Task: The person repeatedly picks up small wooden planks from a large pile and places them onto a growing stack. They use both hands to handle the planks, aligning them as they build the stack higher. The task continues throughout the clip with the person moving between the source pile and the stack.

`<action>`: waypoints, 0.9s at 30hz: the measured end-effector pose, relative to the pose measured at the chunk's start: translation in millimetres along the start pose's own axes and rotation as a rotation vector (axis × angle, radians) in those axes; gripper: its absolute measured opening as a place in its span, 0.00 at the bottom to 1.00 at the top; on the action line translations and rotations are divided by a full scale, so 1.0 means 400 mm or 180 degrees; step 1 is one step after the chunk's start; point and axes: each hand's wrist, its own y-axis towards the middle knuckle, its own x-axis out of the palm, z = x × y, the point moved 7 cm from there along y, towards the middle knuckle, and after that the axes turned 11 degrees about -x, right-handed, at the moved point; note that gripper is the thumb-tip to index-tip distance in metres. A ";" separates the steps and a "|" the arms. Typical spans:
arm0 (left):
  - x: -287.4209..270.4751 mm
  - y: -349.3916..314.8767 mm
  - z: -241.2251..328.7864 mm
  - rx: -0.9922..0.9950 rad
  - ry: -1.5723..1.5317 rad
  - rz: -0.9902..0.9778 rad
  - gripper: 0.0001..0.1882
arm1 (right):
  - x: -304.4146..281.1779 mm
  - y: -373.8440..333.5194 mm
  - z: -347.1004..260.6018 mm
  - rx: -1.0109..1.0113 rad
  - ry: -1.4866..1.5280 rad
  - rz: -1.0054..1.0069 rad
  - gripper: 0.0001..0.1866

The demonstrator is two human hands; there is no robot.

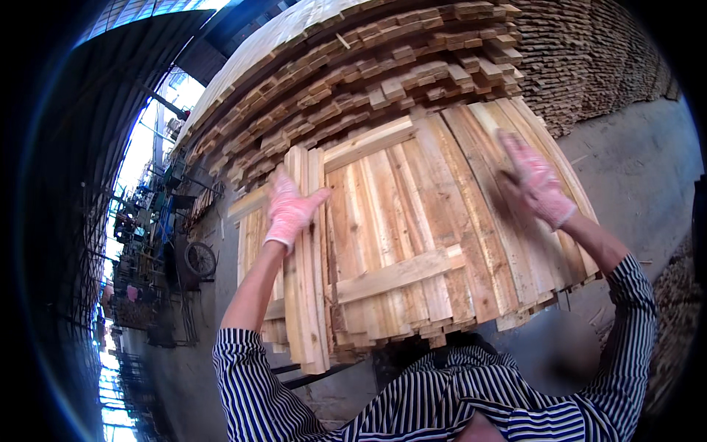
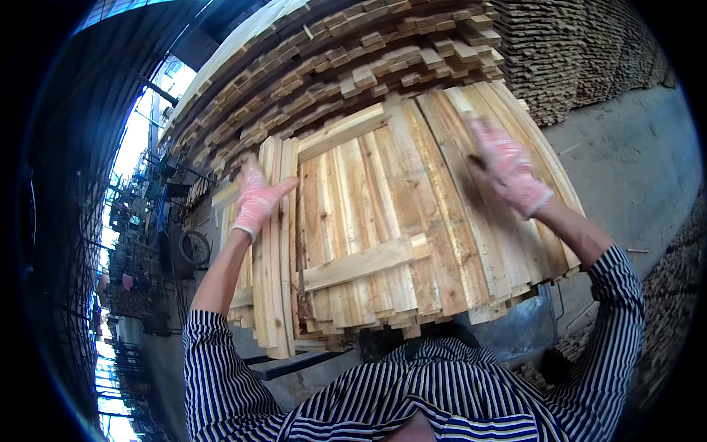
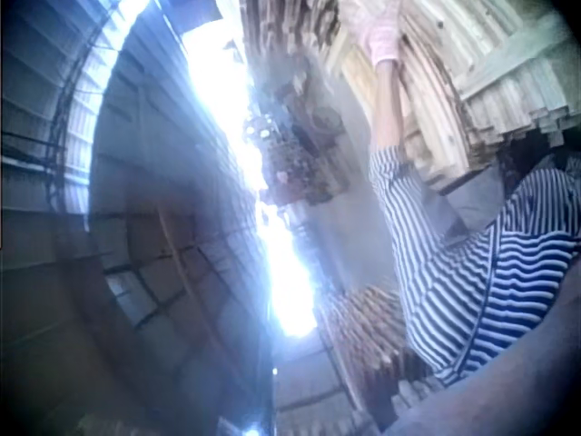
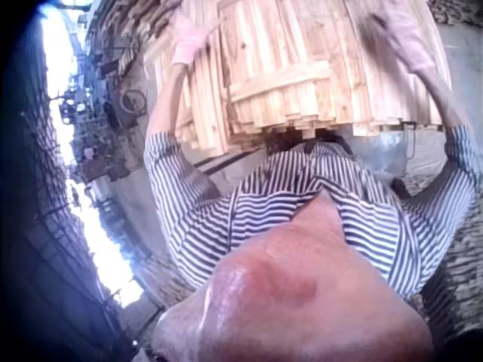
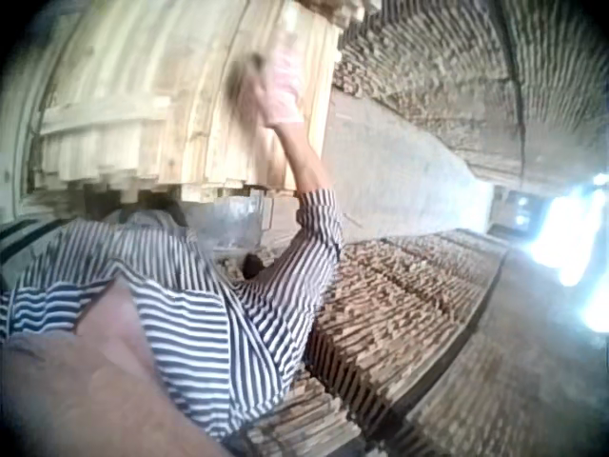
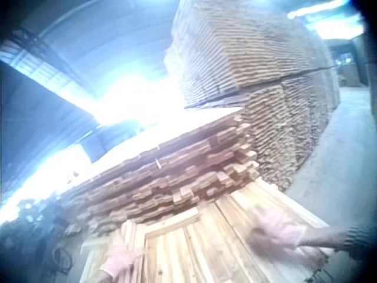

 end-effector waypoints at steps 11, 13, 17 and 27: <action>0.115 0.019 -0.145 -0.0882 -0.2873 -0.1773 0.34 | 0.566 0.277 -0.762 0.1071 0.5527 -0.1397 0.35; 0.140 0.018 -0.214 -0.1181 -0.3464 -0.2509 0.30 | 0.513 0.258 -0.824 0.1094 0.5158 -0.1296 0.41; 0.134 -0.006 -0.159 -0.1163 -0.4740 -0.3173 0.27 | 0.456 0.272 -0.802 0.0745 0.5367 -0.1062 0.56; 0.112 -0.150 0.137 -0.0369 -0.6193 -0.3004 0.36 | 0.036 0.199 -0.634 0.0611 0.3253 -0.0884 0.52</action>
